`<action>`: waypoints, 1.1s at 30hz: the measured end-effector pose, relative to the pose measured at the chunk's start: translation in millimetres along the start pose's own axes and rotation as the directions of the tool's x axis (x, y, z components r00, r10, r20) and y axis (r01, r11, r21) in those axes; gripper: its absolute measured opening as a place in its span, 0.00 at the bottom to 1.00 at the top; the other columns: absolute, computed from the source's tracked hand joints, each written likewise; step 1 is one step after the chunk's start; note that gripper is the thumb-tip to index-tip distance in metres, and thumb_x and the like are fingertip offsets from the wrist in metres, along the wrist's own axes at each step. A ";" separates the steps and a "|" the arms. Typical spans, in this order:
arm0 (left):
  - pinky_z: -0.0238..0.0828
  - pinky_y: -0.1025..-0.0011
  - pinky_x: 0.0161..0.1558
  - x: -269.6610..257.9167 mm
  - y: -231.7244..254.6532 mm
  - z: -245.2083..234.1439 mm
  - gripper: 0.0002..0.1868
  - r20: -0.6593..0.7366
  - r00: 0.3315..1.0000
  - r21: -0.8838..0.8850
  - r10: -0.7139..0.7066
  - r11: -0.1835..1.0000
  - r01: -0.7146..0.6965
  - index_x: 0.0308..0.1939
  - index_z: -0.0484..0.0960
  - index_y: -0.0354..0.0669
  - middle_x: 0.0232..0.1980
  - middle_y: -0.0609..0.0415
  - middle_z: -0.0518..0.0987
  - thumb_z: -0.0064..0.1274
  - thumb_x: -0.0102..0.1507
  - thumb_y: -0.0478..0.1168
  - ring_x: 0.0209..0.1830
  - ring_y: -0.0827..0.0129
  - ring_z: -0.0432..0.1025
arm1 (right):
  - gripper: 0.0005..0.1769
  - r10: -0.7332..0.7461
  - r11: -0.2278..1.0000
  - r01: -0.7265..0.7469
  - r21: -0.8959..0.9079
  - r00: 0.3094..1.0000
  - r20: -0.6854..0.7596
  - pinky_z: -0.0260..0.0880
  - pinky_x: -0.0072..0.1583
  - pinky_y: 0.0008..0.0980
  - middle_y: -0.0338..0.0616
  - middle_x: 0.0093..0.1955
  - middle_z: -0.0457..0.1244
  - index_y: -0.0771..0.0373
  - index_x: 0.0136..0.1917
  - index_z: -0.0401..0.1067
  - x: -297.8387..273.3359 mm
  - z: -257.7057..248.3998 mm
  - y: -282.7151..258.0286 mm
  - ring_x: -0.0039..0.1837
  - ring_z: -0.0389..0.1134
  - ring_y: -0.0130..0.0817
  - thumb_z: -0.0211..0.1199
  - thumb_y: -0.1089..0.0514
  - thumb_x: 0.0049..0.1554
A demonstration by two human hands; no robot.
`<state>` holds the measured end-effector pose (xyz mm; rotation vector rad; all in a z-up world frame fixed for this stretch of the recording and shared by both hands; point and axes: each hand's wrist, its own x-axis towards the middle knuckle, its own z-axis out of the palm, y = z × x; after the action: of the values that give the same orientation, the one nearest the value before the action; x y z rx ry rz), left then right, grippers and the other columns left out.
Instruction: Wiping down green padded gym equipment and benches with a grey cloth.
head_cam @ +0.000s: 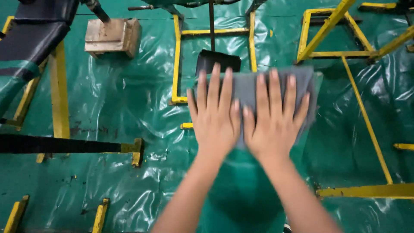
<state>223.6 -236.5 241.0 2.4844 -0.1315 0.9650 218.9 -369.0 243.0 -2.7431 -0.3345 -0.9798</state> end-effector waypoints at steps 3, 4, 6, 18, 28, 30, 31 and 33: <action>0.35 0.34 0.79 -83.5 -5.8 7.4 0.32 0.068 0.998 -0.008 0.014 1.000 -0.013 0.78 0.63 0.48 0.82 0.45 0.57 0.44 0.69 0.49 0.83 0.45 0.52 | 0.35 0.003 1.000 -0.003 0.012 1.000 0.004 0.33 0.78 0.71 0.53 0.85 0.46 0.56 0.82 0.58 -86.1 11.4 1.5 0.84 0.42 0.63 0.49 0.40 0.66; 0.35 0.34 0.79 -115.3 -8.3 6.7 0.32 0.074 0.997 0.001 0.004 1.000 -0.004 0.78 0.63 0.48 0.82 0.45 0.57 0.44 0.69 0.49 0.83 0.45 0.52 | 0.35 0.000 1.000 0.000 0.022 1.000 0.014 0.33 0.78 0.71 0.53 0.85 0.46 0.56 0.82 0.58 -120.3 15.4 1.2 0.84 0.42 0.63 0.49 0.40 0.66; 0.33 0.32 0.76 -174.9 -8.1 6.9 0.32 0.200 0.980 0.020 -0.020 1.000 0.016 0.75 0.66 0.48 0.80 0.43 0.59 0.45 0.67 0.50 0.81 0.44 0.53 | 0.36 0.006 0.996 -0.012 0.090 0.998 0.064 0.32 0.77 0.77 0.58 0.84 0.45 0.61 0.80 0.58 -186.5 19.5 5.0 0.85 0.38 0.66 0.51 0.41 0.65; 0.29 0.33 0.78 -90.2 21.5 14.6 0.33 0.034 0.995 0.142 -0.092 0.986 0.086 0.79 0.63 0.49 0.83 0.46 0.56 0.41 0.69 0.52 0.84 0.47 0.49 | 0.35 -0.215 0.973 0.205 0.108 0.971 0.101 0.30 0.78 0.75 0.54 0.85 0.49 0.58 0.82 0.60 -80.6 -3.2 37.7 0.85 0.43 0.61 0.53 0.42 0.67; 0.35 0.46 0.86 -87.9 2.0 27.2 0.30 -0.042 0.996 0.048 0.083 0.996 -0.081 0.79 0.62 0.47 0.83 0.49 0.58 0.39 0.73 0.47 0.86 0.55 0.51 | 0.35 -0.055 0.998 0.055 -0.009 0.997 0.062 0.28 0.78 0.73 0.50 0.87 0.45 0.55 0.85 0.57 -84.1 6.1 17.2 0.86 0.39 0.58 0.50 0.39 0.71; 0.39 0.47 0.85 -108.2 -4.7 21.3 0.32 0.062 0.989 0.005 0.137 0.990 -0.138 0.79 0.62 0.42 0.83 0.47 0.58 0.39 0.71 0.45 0.86 0.55 0.52 | 0.36 0.025 1.000 -0.025 -0.005 0.998 0.049 0.29 0.80 0.73 0.52 0.88 0.44 0.57 0.85 0.55 -116.4 15.0 8.9 0.87 0.38 0.60 0.49 0.40 0.71; 0.39 0.47 0.85 -131.9 -9.4 19.6 0.32 0.072 0.986 -0.004 0.150 0.989 -0.150 0.79 0.62 0.42 0.83 0.47 0.58 0.39 0.71 0.45 0.86 0.55 0.52 | 0.36 0.043 0.999 -0.042 -0.011 0.998 0.048 0.29 0.80 0.73 0.52 0.88 0.44 0.57 0.85 0.55 -139.3 16.6 4.7 0.87 0.38 0.60 0.49 0.40 0.71; 0.39 0.45 0.82 -171.7 -18.9 15.7 0.34 0.129 0.979 -0.085 0.155 0.986 -0.145 0.78 0.60 0.37 0.82 0.41 0.57 0.40 0.69 0.47 0.84 0.50 0.51 | 0.37 0.025 0.999 -0.026 0.027 0.999 0.049 0.29 0.79 0.74 0.53 0.87 0.44 0.57 0.84 0.55 -176.3 22.7 -2.1 0.87 0.38 0.60 0.49 0.40 0.68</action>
<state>109.6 -240.4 110.5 2.4977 -0.3977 0.8329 99.0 -385.8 112.9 -2.7429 -0.3178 -0.8971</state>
